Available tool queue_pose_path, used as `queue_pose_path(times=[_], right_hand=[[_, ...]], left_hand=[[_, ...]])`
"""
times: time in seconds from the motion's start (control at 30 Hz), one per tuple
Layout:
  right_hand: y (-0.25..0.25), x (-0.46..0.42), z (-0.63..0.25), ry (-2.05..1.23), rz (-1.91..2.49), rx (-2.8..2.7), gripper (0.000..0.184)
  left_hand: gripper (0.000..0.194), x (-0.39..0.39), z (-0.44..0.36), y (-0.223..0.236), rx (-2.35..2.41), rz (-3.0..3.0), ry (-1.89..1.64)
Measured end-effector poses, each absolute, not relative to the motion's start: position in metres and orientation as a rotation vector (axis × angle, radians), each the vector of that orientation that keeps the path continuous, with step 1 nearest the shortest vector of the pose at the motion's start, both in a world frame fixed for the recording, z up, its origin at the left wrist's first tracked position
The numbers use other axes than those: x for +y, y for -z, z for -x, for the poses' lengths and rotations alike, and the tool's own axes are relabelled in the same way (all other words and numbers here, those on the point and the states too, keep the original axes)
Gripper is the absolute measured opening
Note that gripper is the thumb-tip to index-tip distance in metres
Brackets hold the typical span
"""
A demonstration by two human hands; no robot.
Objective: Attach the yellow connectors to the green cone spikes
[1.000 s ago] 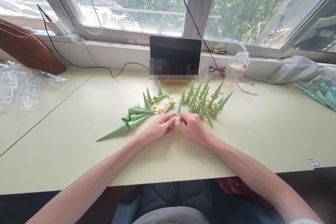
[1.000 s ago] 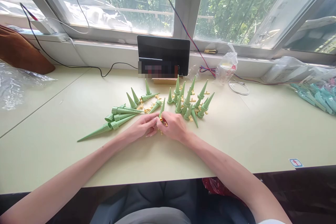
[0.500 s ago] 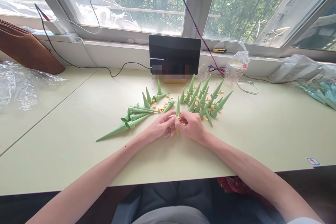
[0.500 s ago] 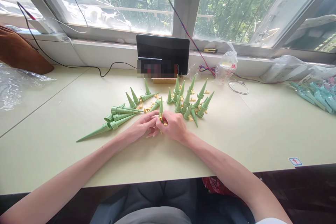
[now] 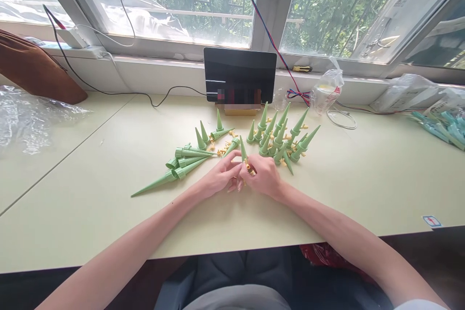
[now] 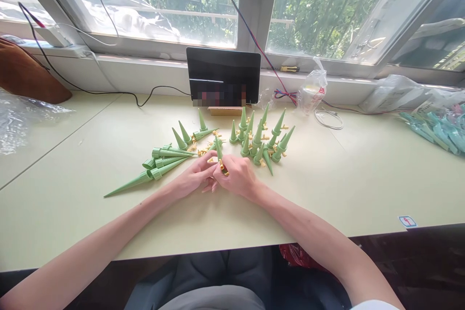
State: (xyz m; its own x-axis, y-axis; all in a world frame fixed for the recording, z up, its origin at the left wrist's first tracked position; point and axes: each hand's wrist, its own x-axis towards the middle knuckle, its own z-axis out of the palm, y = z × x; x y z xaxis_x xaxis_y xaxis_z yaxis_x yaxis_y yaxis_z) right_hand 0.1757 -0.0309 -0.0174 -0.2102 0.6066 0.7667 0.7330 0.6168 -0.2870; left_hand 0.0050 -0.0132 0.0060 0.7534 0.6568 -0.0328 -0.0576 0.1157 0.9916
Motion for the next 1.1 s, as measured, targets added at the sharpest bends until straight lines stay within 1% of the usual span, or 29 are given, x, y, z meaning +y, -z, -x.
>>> queue_pose_path(times=[0.27, 0.47, 0.8, 1.1], right_hand=[[0.0183, -0.0317, -0.1753, 0.089, 1.035, -1.887, 0.028], [0.0204, -0.0335, -0.1762, 0.014, 1.128, -1.908, 0.031], [0.0168, -0.0328, -0.1743, -0.012, 1.033, -1.862, 0.032], [0.0184, -0.0337, -0.1750, -0.037, 1.106, -1.884, 0.032]], left_hand=[[0.029, -0.0136, -0.0058, -0.0067, 0.526, -1.385, -0.557], [0.031, -0.0154, -0.0061, -0.0087, 0.545, -1.385, -0.561], [0.030, -0.0159, -0.0051, -0.0086, 0.550, -1.395, -0.554], [0.029, -0.0143, -0.0058, -0.0056, 0.546, -1.397, -0.567]])
